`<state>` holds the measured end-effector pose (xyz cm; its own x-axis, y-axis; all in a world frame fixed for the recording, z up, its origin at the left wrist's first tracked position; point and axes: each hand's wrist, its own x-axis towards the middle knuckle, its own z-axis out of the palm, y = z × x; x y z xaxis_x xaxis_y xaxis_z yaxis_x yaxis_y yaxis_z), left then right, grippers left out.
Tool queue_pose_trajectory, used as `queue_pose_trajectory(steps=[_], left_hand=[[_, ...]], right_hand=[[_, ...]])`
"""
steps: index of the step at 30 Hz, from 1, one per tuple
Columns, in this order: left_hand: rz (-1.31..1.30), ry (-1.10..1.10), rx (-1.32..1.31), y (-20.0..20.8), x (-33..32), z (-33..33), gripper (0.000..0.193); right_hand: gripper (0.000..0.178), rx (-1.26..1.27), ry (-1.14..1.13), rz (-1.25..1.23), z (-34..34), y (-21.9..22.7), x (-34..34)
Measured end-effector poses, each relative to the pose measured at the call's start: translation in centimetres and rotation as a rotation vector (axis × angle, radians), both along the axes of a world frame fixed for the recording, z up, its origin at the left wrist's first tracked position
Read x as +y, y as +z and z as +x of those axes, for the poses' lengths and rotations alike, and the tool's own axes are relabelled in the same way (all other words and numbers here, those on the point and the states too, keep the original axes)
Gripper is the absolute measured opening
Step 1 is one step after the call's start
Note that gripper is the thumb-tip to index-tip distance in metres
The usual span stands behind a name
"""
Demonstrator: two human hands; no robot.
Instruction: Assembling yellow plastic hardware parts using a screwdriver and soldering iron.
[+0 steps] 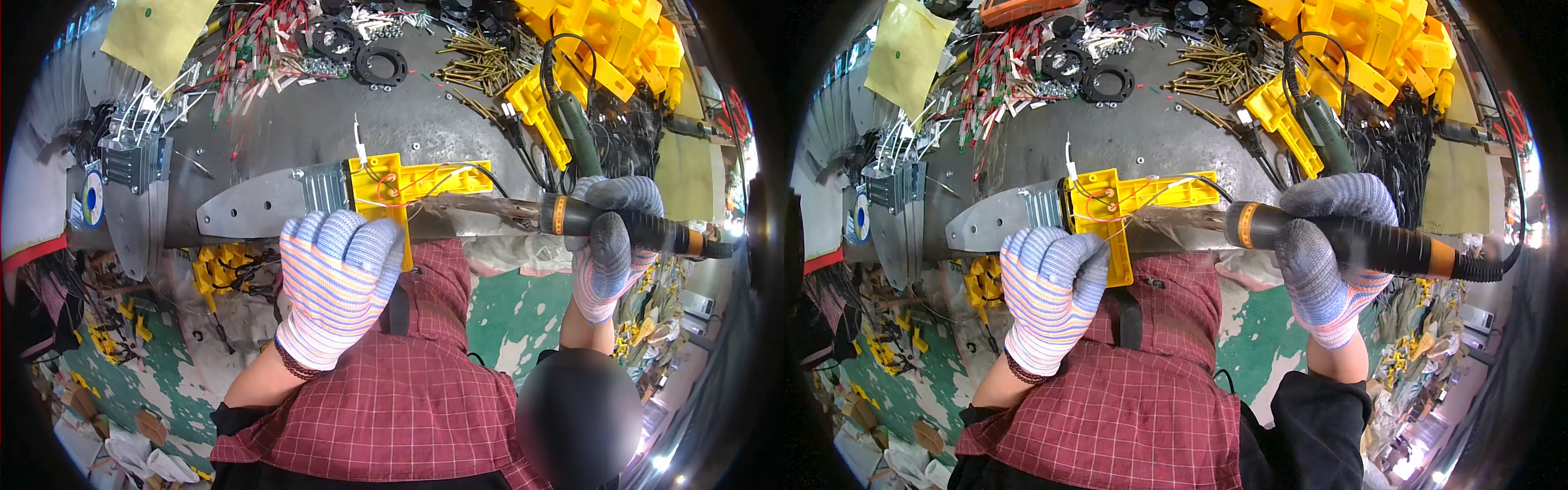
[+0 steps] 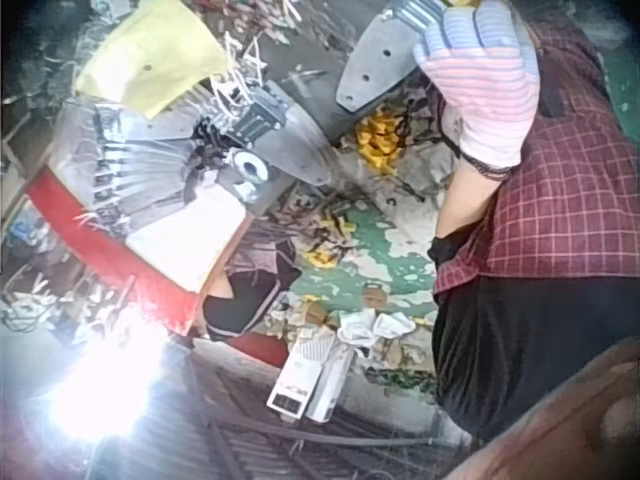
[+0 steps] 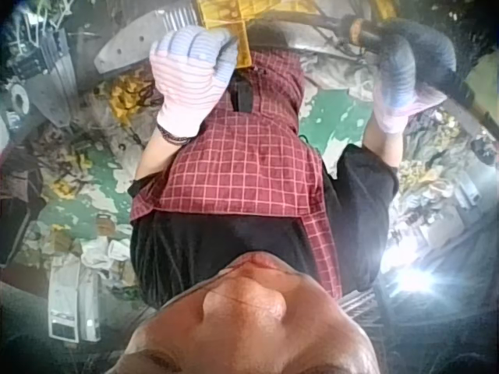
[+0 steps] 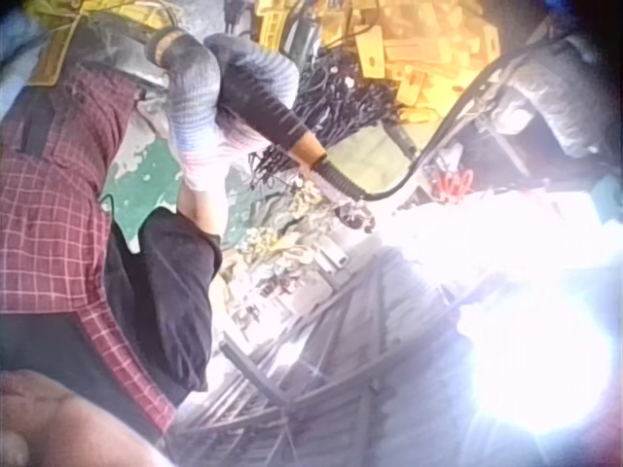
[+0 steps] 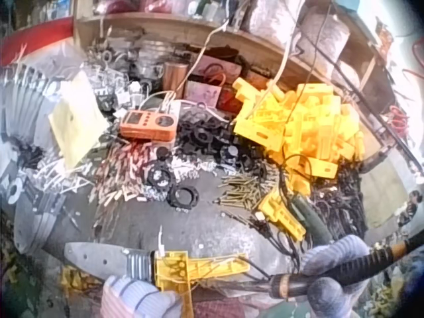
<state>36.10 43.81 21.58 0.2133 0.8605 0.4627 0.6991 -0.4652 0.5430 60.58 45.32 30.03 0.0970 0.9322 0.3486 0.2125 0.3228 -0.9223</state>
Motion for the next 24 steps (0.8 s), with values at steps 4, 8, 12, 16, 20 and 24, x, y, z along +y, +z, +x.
queue_pose_trajectory(steps=[4, 8, 12, 16, 20, 24], left_hand=[[-0.005, 0.007, 0.039, -0.1, 0.1, 0.1, 0.022], [0.01, -0.001, 0.085, -1.1, 0.0, -0.1, 0.031], [0.007, 0.015, 0.076, -0.7, 0.2, 0.2, 0.026], [-0.005, 0.024, 0.071, -0.4, 0.2, 0.5, 0.021], [0.001, 0.03, 0.078, -0.4, 0.4, 0.7, 0.021], [0.01, 0.041, 0.068, -0.6, 0.4, 0.7, 0.021]], right_hand=[[0.028, 0.006, 0.027, -0.028, 0.1, 0.0, 0.1], [0.027, -0.029, 0.023, -0.023, 0.1, -0.2, 0.3], [0.027, -0.061, 0.02, 0.047, -0.2, -0.4, 0.4], [0.026, -0.019, 0.029, 0.024, 0.1, -0.5, 0.3], [0.026, 0.002, 0.022, -0.01, 0.0, -0.3, 0.2], [0.028, -0.013, 0.037, 0.011, -0.2, -0.5, 0.2]])
